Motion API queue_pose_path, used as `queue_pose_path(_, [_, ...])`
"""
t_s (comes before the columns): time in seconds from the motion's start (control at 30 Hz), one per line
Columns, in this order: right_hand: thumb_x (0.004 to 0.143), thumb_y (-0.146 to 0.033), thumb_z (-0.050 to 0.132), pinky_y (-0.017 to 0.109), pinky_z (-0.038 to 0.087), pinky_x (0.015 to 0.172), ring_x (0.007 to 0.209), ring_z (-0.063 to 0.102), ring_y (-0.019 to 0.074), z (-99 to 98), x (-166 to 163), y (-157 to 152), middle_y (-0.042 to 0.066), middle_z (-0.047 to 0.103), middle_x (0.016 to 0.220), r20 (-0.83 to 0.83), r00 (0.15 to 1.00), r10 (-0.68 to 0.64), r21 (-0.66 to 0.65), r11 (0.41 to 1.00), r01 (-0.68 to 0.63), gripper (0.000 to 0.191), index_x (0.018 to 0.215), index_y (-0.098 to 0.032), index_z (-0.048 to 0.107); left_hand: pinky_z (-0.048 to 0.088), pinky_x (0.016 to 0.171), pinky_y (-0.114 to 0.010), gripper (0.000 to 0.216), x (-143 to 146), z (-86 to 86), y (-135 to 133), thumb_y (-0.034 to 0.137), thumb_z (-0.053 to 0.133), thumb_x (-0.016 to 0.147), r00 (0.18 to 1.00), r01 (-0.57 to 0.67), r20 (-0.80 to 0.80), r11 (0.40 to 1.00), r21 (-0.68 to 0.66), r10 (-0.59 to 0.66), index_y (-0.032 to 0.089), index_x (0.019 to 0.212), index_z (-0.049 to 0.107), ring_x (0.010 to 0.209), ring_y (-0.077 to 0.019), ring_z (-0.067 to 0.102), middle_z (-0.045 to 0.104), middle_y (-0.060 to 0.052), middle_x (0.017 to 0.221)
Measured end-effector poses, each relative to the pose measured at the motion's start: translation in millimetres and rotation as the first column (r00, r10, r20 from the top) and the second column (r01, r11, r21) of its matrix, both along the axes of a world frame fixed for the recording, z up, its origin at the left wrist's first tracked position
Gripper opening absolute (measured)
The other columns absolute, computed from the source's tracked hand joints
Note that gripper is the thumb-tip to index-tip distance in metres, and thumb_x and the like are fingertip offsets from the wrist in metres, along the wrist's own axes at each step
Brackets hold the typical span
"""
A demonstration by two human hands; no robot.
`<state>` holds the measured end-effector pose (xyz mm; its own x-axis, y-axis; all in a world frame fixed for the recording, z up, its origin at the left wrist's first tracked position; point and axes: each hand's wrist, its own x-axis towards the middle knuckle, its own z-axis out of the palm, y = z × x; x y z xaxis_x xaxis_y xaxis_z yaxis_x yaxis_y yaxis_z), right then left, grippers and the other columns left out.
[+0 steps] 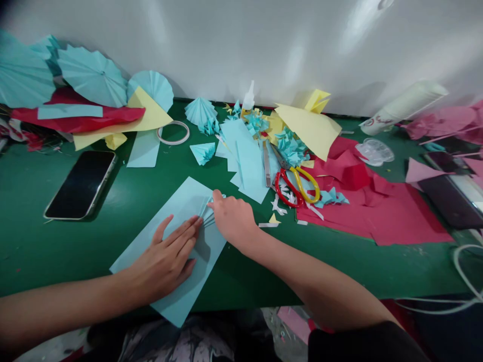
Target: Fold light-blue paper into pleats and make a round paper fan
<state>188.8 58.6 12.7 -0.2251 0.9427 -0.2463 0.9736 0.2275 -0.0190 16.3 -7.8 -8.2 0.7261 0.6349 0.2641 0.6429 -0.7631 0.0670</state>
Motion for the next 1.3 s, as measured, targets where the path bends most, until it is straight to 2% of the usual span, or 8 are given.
queue_pose_path(0.3, [0.092, -0.035, 0.035, 0.024, 0.019, 0.046, 0.067, 0.063, 0.0219, 4.5, 3.6, 4.8, 0.006, 0.066, 0.072, -0.094, 0.995, -0.023, -0.08, 0.997, 0.016, 0.02, 0.088, -0.018, 0.048, 0.004, 0.111, -0.052, 0.035, -0.7, -3.2, -1.0, 0.021, 0.04, 0.086, 1.0, 0.008, -0.013, 1.0, 0.023, -0.008, 0.006, 0.115, 0.053, 0.128, -0.0232, 0.038, 0.05, -0.015, 0.131])
queue_pose_path(0.53, [0.091, -0.036, 0.036, 0.025, 0.019, 0.047, 0.069, 0.063, 0.0225, 5.5, 4.2, 5.2, 0.006, 0.066, 0.075, -0.091, 0.996, -0.014, -0.075, 0.997, 0.007, 0.021, 0.09, -0.019, 0.048, 0.003, 0.111, -0.051, 0.032, -1.5, -2.6, 0.6, 0.016, 0.038, 0.086, 0.999, 0.028, -0.021, 1.0, 0.002, -0.028, 0.009, 0.113, 0.053, 0.13, -0.0214, 0.035, 0.051, -0.014, 0.131])
queue_pose_path(0.77, [0.083, -0.055, 0.044, 0.025, 0.023, 0.047, 0.07, 0.062, 0.024, 14.4, 1.6, 2.6, 0.006, 0.063, 0.074, -0.08, 0.995, -0.058, -0.107, 0.993, 0.05, 0.037, 0.091, -0.019, 0.048, 0.001, 0.11, -0.054, 0.025, -2.1, 0.1, 1.6, 0.012, 0.038, 0.083, 0.997, 0.052, -0.062, 0.999, -0.011, -0.052, 0.012, 0.099, 0.056, 0.129, -0.0232, 0.036, 0.049, -0.016, 0.132])
queue_pose_path(0.97, [0.078, -0.055, 0.051, 0.023, 0.023, 0.045, 0.061, 0.056, 0.0184, 10.6, 12.6, 12.7, 0.001, 0.058, 0.066, -0.12, 0.987, -0.109, -0.092, 0.991, 0.098, 0.034, 0.077, -0.021, 0.047, 0.0, 0.11, -0.052, 0.021, -1.9, 0.3, 1.2, 0.014, 0.04, 0.083, 0.997, 0.042, -0.065, 0.999, -0.014, -0.043, 0.014, 0.096, 0.056, 0.129, -0.0227, 0.036, 0.05, -0.015, 0.131])
queue_pose_path(1.07, [0.074, -0.054, 0.056, 0.023, 0.023, 0.046, 0.057, 0.051, 0.015, 6.5, 20.8, 19.7, -0.001, 0.054, 0.062, -0.191, 0.973, -0.128, -0.073, 0.991, 0.116, 0.036, 0.068, -0.021, 0.044, -0.002, 0.11, -0.053, 0.021, -1.9, 0.0, 1.4, 0.014, 0.04, 0.083, 0.997, 0.046, -0.062, 0.999, -0.009, -0.046, 0.014, 0.096, 0.056, 0.13, -0.0226, 0.035, 0.05, -0.015, 0.13])
queue_pose_path(1.17, [0.075, -0.048, 0.058, 0.023, 0.025, 0.048, 0.055, 0.047, 0.0117, 5.4, 23.0, 22.6, -0.003, 0.052, 0.059, -0.316, 0.943, -0.106, -0.106, 0.991, 0.076, 0.034, 0.064, -0.021, 0.042, -0.001, 0.11, -0.053, 0.02, -1.5, -0.9, 1.9, 0.014, 0.04, 0.083, 0.998, 0.043, -0.054, 0.999, -0.013, -0.044, 0.014, 0.095, 0.056, 0.13, -0.0225, 0.034, 0.05, -0.015, 0.131])
queue_pose_path(1.23, [0.074, -0.048, 0.059, 0.023, 0.026, 0.05, 0.055, 0.047, 0.0111, 6.2, 20.3, 21.1, -0.003, 0.052, 0.061, -0.365, 0.926, -0.099, -0.089, 0.994, 0.071, 0.032, 0.067, -0.021, 0.043, 0.0, 0.11, -0.054, 0.019, -1.3, -1.9, 1.9, 0.013, 0.04, 0.083, 0.998, 0.044, -0.05, 0.999, -0.016, -0.045, 0.014, 0.094, 0.056, 0.13, -0.0226, 0.034, 0.05, -0.015, 0.131])
queue_pose_path(1.3, [0.071, -0.054, 0.059, 0.023, 0.026, 0.05, 0.057, 0.047, 0.0121, 6.6, 15.5, 17.3, -0.002, 0.053, 0.066, -0.355, 0.931, -0.081, -0.006, 0.996, 0.084, 0.037, 0.074, -0.021, 0.044, 0.002, 0.109, -0.055, 0.019, -1.3, -2.8, 1.3, 0.013, 0.041, 0.082, 0.998, 0.039, -0.047, 0.999, -0.013, -0.04, 0.014, 0.095, 0.055, 0.13, -0.0235, 0.034, 0.05, -0.016, 0.131])
